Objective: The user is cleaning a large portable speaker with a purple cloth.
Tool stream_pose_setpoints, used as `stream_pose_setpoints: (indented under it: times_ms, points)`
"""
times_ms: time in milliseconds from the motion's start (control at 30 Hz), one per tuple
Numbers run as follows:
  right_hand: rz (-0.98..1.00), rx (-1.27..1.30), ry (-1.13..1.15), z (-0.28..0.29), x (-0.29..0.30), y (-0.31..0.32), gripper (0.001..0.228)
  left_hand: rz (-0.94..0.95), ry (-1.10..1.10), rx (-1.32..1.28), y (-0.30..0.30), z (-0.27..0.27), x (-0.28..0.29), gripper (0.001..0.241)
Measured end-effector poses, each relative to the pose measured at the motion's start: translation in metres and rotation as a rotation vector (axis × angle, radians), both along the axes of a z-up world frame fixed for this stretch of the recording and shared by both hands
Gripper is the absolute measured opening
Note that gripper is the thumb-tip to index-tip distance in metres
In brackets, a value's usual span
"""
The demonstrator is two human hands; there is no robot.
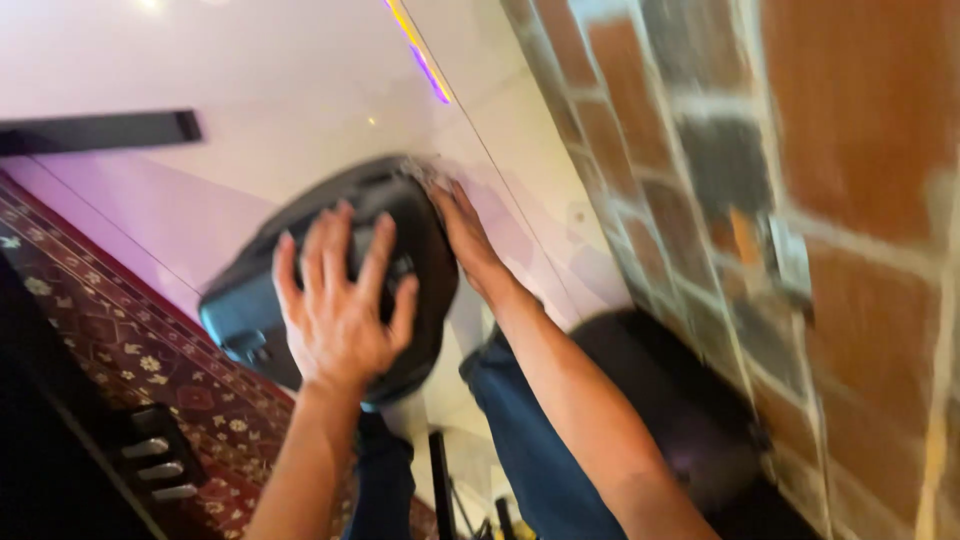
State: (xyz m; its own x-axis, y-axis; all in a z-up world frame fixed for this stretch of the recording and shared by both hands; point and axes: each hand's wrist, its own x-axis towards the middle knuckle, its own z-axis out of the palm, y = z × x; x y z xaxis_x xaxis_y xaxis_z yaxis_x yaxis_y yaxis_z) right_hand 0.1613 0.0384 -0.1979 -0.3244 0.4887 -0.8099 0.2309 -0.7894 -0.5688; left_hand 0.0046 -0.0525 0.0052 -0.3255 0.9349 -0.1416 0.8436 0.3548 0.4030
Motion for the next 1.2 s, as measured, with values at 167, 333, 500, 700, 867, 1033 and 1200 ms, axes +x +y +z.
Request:
stream_pose_setpoints:
  times_ms: [167,333,500,700,867,1033,1200]
  points:
    - [-0.026,0.329,0.001,0.08,0.003,-0.038,0.057,-0.027,0.014,0.035,-0.007,-0.007,0.006,0.06]
    - [0.017,0.777,-0.192,0.135,-0.014,-0.092,0.051,-0.062,0.064,0.079,-0.021,-0.015,0.007,0.056]
    - [0.124,0.808,-0.303,0.184,-0.022,-0.114,0.059,-0.13,0.038,0.099,-0.024,-0.018,0.01,0.064]
    - [-0.025,0.761,-0.262,0.147,-0.012,-0.103,0.059,-0.248,0.152,0.068,-0.029,-0.014,0.03,0.054]
    - [-0.185,0.425,-0.105,0.082,0.006,-0.081,0.058,-0.338,-0.002,0.053,-0.024,-0.008,0.031,0.061]
    - [-0.335,0.008,-0.029,0.082,0.003,-0.043,0.061,-0.3,-0.017,-0.033,-0.017,-0.004,0.032,0.059]
    - [-0.309,-0.172,0.163,0.013,-0.001,-0.022,0.06,-0.208,-0.083,0.018,-0.015,-0.009,0.029,0.056]
